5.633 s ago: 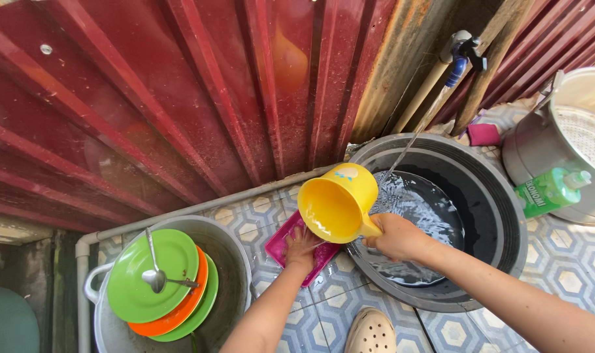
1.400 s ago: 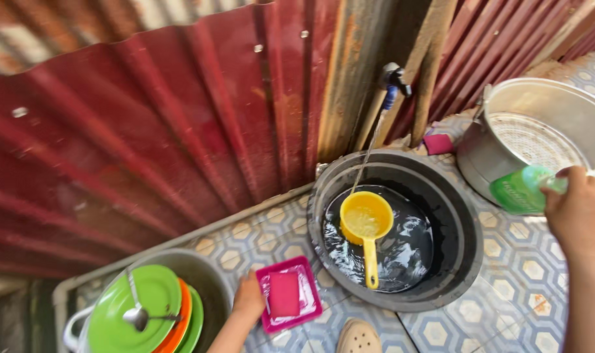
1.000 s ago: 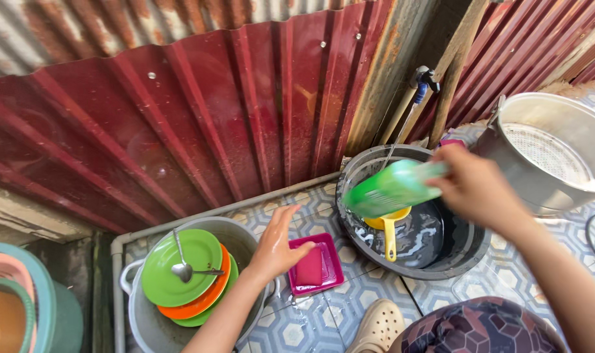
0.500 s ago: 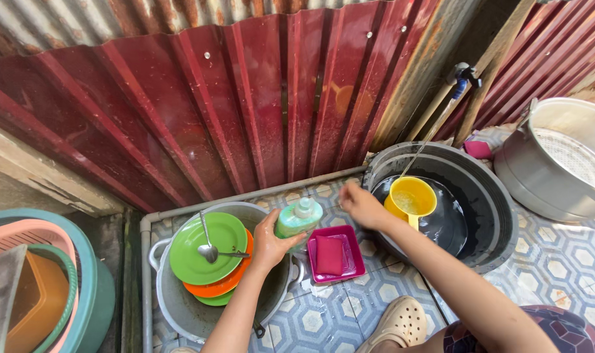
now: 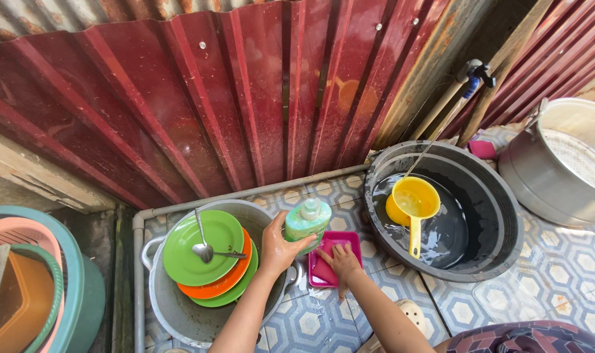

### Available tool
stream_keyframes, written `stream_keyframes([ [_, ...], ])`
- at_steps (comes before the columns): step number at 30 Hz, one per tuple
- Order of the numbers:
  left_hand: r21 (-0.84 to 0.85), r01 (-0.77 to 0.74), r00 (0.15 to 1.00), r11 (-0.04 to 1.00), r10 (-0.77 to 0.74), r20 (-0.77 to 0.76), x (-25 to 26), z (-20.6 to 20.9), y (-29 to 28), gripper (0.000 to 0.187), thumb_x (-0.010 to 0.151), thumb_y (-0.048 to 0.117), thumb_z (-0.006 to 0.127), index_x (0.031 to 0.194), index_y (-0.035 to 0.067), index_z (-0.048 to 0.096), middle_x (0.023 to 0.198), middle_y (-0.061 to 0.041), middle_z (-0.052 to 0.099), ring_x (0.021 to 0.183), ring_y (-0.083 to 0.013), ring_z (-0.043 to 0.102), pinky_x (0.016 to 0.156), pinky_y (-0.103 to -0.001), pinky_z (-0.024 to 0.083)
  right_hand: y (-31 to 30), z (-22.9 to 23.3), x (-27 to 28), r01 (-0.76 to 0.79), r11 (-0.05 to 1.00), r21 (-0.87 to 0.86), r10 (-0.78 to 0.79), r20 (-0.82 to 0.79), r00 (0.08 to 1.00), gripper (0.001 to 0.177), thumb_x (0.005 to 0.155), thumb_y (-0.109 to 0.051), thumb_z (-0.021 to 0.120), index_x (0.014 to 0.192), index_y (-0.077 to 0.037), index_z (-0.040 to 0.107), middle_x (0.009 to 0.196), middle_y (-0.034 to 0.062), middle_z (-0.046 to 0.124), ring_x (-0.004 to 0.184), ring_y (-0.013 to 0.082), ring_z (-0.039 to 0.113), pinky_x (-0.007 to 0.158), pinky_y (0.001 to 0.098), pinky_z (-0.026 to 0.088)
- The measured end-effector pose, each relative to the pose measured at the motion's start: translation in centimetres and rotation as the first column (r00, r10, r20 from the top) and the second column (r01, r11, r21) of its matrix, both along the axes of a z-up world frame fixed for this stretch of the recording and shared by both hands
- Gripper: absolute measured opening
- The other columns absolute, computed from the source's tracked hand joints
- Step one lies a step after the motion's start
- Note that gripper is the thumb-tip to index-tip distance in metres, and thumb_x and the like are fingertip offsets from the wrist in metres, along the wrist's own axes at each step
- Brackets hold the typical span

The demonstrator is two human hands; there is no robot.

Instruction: The person washes plates, bowls, and a pan by hand, using a bottle of dish soap and rinsing them with water from a tap and a yellow ladle.

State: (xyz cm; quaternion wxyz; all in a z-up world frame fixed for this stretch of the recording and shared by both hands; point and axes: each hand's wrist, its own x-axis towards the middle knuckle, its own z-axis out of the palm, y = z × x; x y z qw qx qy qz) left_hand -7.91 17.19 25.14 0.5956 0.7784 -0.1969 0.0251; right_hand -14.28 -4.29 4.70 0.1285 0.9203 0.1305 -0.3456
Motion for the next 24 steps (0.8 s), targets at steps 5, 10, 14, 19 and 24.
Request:
stream_keyframes([
  [5,-0.017,0.013,1.000,1.000,-0.013,-0.014,0.0,-0.2,-0.5,0.053,0.065,0.021,0.095,0.104,0.001,0.064,0.096,-0.014,0.073,0.090,-0.0245,0.073,0.082,-0.036,0.056,-0.8,-1.8,-0.1,-0.031,0.993,-0.115,0.035,0.031,0.999,0.136,0.041,-0.066,0.090,0.150,0.001,0.045,0.142,0.0157,0.056,0.141,0.0349,0.041,0.118,0.0513,0.025],
  [10,-0.024,0.025,0.998,0.999,-0.027,-0.057,-0.1,-0.5,-0.7,0.052,0.066,0.022,0.094,0.104,0.002,0.065,0.096,-0.013,0.075,0.093,-0.0233,0.075,0.083,-0.036,0.056,-0.9,-1.0,-1.2,0.116,0.993,0.014,-0.116,0.139,0.983,0.125,0.050,-0.062,0.094,0.149,-0.007,0.041,0.148,0.0205,0.044,0.143,0.0388,0.031,0.118,0.0560,0.019],
  [14,-0.009,-0.028,0.999,1.000,0.028,-0.039,-0.5,-1.3,-0.9,0.051,0.067,0.024,0.095,0.102,0.001,0.064,0.095,-0.015,0.075,0.090,-0.0248,0.075,0.081,-0.037,0.057,-0.3,3.6,-1.0,0.197,0.978,0.063,-0.201,0.068,0.977,0.130,0.050,-0.060,0.092,0.157,-0.012,0.036,0.153,0.0187,0.043,0.151,0.0361,0.028,0.123,0.0573,0.020],
  [19,-0.063,-0.095,0.995,0.993,0.093,-0.035,-0.4,-2.1,-1.3,0.051,0.067,0.023,0.094,0.103,0.001,0.065,0.096,-0.015,0.076,0.091,-0.0250,0.075,0.081,-0.038,0.057,-1.6,11.2,2.3,0.638,0.412,0.650,-0.639,-0.293,0.712,0.136,0.054,-0.046,0.098,0.160,-0.017,0.017,0.157,0.0145,0.033,0.148,0.0340,0.028,0.119,0.0539,0.029],
  [24,-0.224,0.086,0.967,0.971,-0.135,-0.215,0.0,-2.3,-2.1,0.062,0.070,0.025,0.092,0.121,0.003,0.066,0.113,-0.011,0.075,0.105,-0.0215,0.071,0.093,-0.036,0.055,-2.1,16.2,4.3,0.415,-0.151,0.897,-0.513,-0.430,0.743,0.102,0.059,-0.021,0.096,0.146,-0.010,0.045,0.136,0.0121,0.065,0.128,0.0227,0.060,0.110,0.0356,0.045],
])
